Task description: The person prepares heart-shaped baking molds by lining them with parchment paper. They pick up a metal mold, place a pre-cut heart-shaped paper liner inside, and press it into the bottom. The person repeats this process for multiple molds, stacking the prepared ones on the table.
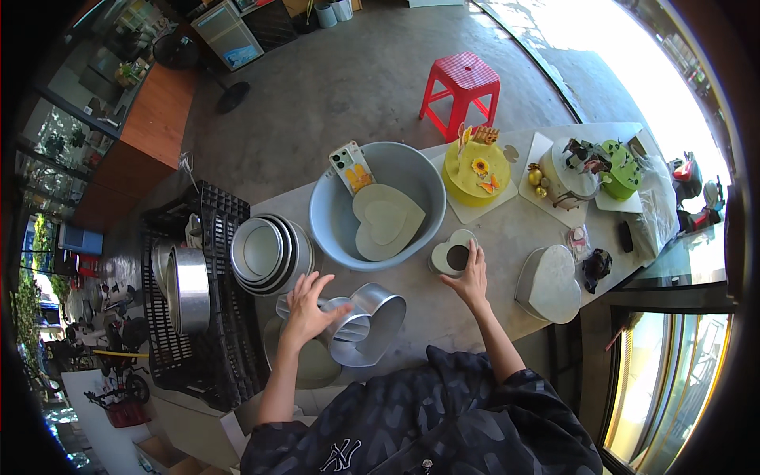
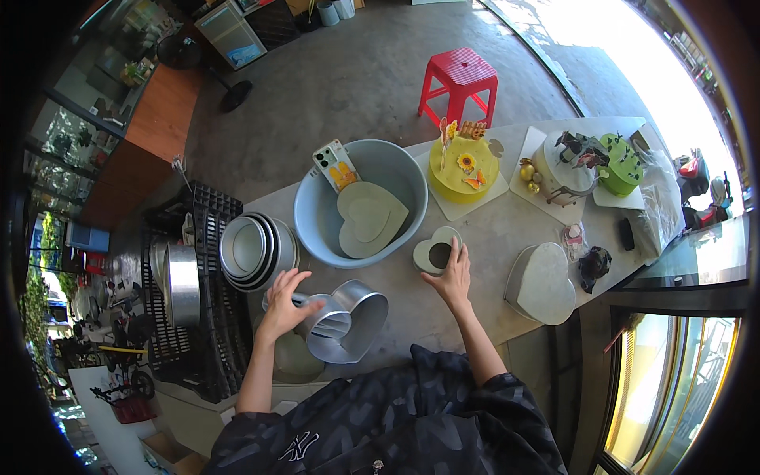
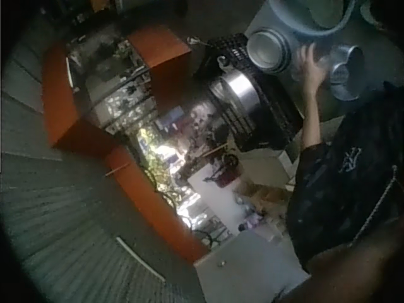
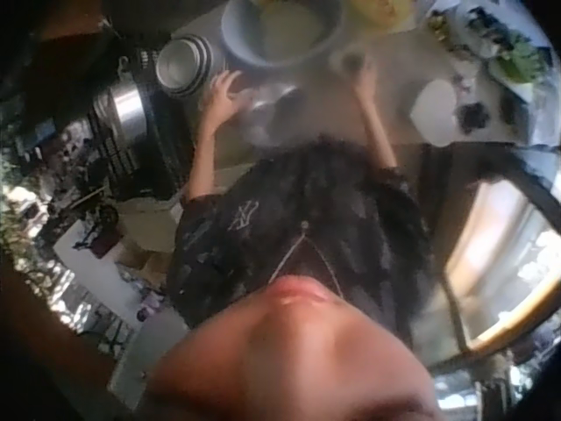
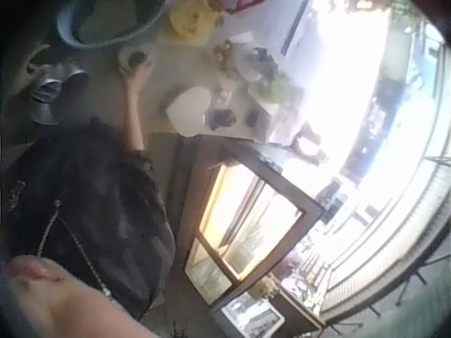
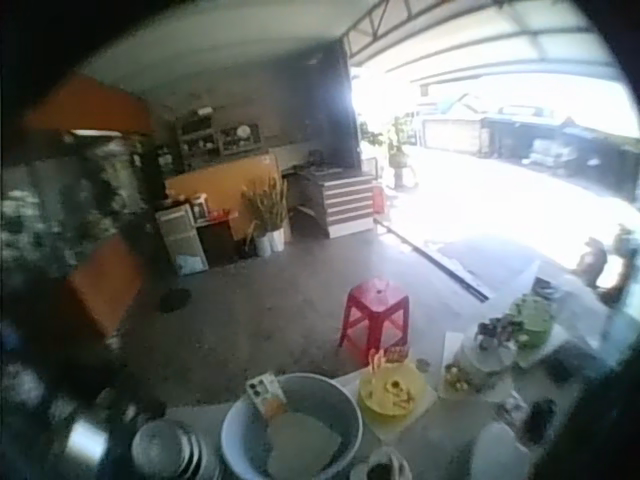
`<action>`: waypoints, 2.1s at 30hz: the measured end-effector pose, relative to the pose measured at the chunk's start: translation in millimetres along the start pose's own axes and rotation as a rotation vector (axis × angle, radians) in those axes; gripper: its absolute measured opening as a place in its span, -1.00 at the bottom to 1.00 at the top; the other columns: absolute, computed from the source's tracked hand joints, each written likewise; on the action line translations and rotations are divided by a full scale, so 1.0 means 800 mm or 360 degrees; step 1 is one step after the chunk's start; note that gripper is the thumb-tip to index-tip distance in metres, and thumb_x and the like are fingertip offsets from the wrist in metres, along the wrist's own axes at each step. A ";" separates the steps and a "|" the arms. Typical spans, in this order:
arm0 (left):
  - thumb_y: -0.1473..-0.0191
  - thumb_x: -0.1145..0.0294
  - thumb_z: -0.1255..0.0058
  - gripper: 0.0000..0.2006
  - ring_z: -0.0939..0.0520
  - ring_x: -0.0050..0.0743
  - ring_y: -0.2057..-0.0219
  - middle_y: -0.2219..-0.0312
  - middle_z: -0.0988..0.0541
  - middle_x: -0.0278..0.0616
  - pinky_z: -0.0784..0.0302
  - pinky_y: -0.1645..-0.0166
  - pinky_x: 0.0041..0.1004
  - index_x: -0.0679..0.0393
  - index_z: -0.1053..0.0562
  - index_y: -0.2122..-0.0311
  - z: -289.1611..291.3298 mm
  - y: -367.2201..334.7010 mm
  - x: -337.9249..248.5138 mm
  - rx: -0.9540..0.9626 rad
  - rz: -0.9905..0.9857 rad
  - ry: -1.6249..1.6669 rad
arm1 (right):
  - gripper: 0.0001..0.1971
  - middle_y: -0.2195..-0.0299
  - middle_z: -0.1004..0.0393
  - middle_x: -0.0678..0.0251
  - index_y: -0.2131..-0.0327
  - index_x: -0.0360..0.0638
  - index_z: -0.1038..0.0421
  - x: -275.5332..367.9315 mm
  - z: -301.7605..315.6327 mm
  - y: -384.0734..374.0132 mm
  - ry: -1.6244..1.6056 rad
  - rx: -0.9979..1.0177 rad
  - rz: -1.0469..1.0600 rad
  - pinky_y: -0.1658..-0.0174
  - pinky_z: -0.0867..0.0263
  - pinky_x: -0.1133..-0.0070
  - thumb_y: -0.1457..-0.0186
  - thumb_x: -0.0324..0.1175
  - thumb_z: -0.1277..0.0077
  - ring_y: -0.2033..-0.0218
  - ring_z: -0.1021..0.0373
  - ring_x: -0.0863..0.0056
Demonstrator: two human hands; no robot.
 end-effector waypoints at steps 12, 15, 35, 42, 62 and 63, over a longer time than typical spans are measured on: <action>0.29 0.28 -0.16 -0.23 -0.27 0.02 0.09 0.13 -0.22 0.13 -0.17 0.00 -0.27 0.19 -0.08 -0.07 -0.061 0.081 0.012 -0.0171 0.0117 0.0477 | 0.13 -0.07 0.20 -0.16 -0.13 0.04 0.25 0.018 0.006 0.014 0.0084 -0.0125 0.0196 -0.07 0.07 0.27 0.56 -0.24 -0.30 -0.08 0.13 -0.03; 0.36 0.34 -0.15 -0.22 -0.30 -0.04 0.17 0.22 -0.27 0.07 -0.18 0.03 -0.29 0.22 -0.10 -0.05 -0.073 0.077 0.014 -0.0198 0.0122 0.0304 | 0.06 -0.08 0.21 -0.13 -0.12 0.00 0.17 0.032 0.020 0.042 -0.0073 -0.0061 0.0322 -0.08 0.09 0.26 0.52 -0.20 -0.29 -0.09 0.15 -0.04; 0.19 0.20 -0.09 -0.44 -0.41 -0.63 0.46 0.44 -0.38 -0.24 -0.38 0.39 -0.60 0.26 -0.27 0.07 -0.046 0.020 -0.177 -0.0033 0.0260 0.1373 | -0.74 0.68 -0.36 0.43 0.55 -0.10 -0.36 0.075 0.130 0.186 -0.0324 -0.0566 0.0991 0.46 -0.24 0.62 0.39 -0.28 -0.20 0.61 -0.33 0.51; 0.08 0.32 0.03 -0.57 -0.35 -0.58 0.28 0.28 -0.31 -0.21 -0.37 0.29 -0.55 0.23 -0.25 0.08 -0.120 0.012 -0.228 0.0261 -0.0198 0.1902 | -0.67 0.79 -0.28 0.50 0.75 -0.14 -0.27 -0.032 0.178 0.159 -0.1514 -0.0873 -0.0574 0.72 -0.01 0.72 0.16 -0.19 -0.15 0.79 -0.14 0.71; 0.12 0.06 0.02 -0.36 -0.32 -0.11 0.08 0.07 -0.24 0.05 -0.28 0.05 -0.36 0.24 -0.15 -0.02 -0.297 -0.015 -0.318 0.0597 -0.0840 0.0775 | -0.38 0.08 -0.24 0.31 0.03 -0.11 -0.17 -0.236 0.144 0.131 -0.2807 -0.1926 -0.1314 0.06 -0.18 0.41 0.01 0.17 0.37 0.11 -0.25 0.37; 0.11 0.03 0.03 -0.32 -0.29 -0.05 0.03 0.03 -0.21 0.09 -0.23 -0.01 -0.34 0.25 -0.12 -0.05 -0.304 -0.021 -0.324 0.0599 -0.0906 0.0722 | -0.34 0.08 -0.24 0.28 0.03 -0.13 -0.16 -0.231 0.140 0.129 -0.2799 -0.2056 -0.1342 0.09 -0.19 0.42 0.03 0.21 0.39 0.13 -0.27 0.35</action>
Point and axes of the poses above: each hand's wrist, its own y-axis away from the middle knuckle, its own z-axis out of the back of the hand, x = y × z, the point moved 2 cm from there along -y, towards the middle knuckle
